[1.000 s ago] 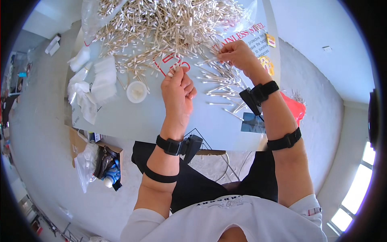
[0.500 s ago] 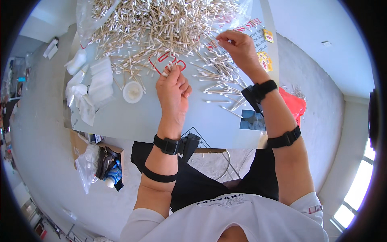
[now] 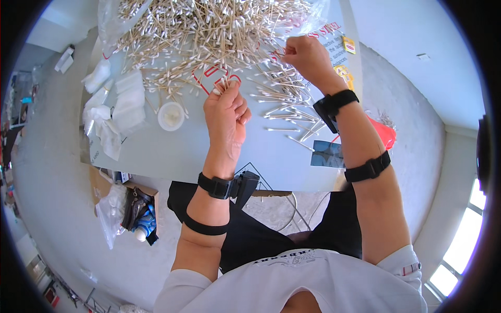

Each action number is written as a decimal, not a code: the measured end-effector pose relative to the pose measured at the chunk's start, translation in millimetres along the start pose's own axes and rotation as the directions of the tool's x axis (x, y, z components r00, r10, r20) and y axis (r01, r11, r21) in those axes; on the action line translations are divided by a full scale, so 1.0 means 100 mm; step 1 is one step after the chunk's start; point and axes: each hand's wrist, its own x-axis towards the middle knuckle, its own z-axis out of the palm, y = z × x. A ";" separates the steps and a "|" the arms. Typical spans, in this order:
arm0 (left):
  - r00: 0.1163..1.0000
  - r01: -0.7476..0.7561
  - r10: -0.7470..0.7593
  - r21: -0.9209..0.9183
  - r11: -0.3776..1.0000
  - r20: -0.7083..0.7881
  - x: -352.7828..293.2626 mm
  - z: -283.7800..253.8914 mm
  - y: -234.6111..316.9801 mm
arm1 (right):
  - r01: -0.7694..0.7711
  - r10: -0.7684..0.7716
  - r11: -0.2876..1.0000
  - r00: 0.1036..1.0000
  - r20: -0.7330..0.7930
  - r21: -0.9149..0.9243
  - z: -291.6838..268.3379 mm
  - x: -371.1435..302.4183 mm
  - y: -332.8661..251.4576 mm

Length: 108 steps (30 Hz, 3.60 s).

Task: Sorting and counting cotton swabs into small plastic bags at a workstation.

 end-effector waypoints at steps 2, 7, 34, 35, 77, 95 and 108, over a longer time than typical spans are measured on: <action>1.000 0.011 -0.011 -0.007 1.000 0.009 -0.01 0.02 -0.01 | 0.019 -0.019 1.000 0.998 -0.063 0.009 -0.05 -0.11 0.07; 0.997 0.067 -0.070 0.067 0.996 0.042 -0.03 0.07 -0.05 | -0.152 0.175 0.792 0.984 0.019 0.592 -0.02 -0.62 -0.28; 0.995 -0.071 0.069 -0.026 0.997 -0.067 0.01 -0.03 0.00 | -0.187 0.242 0.885 0.967 -0.077 0.427 0.15 -0.79 -0.15; 0.995 -0.071 0.068 -0.038 0.997 -0.073 0.01 -0.03 -0.01 | -0.113 0.177 0.907 0.977 -0.123 0.405 0.16 -0.68 -0.16; 0.995 -0.083 0.088 0.099 0.992 -0.051 -0.02 -0.03 -0.09 | -0.030 -0.080 0.620 0.992 0.101 0.784 0.14 -0.60 -0.90; 0.970 -0.164 0.123 -0.191 0.968 -0.209 -0.07 -0.02 0.04 | 0.270 -0.265 0.963 0.947 -0.182 -0.002 0.38 0.02 -0.90; 0.978 -0.143 0.105 -0.207 0.968 -0.182 -0.03 -0.05 0.01 | 0.160 -0.125 0.918 0.985 -0.118 0.362 0.19 -0.02 -0.37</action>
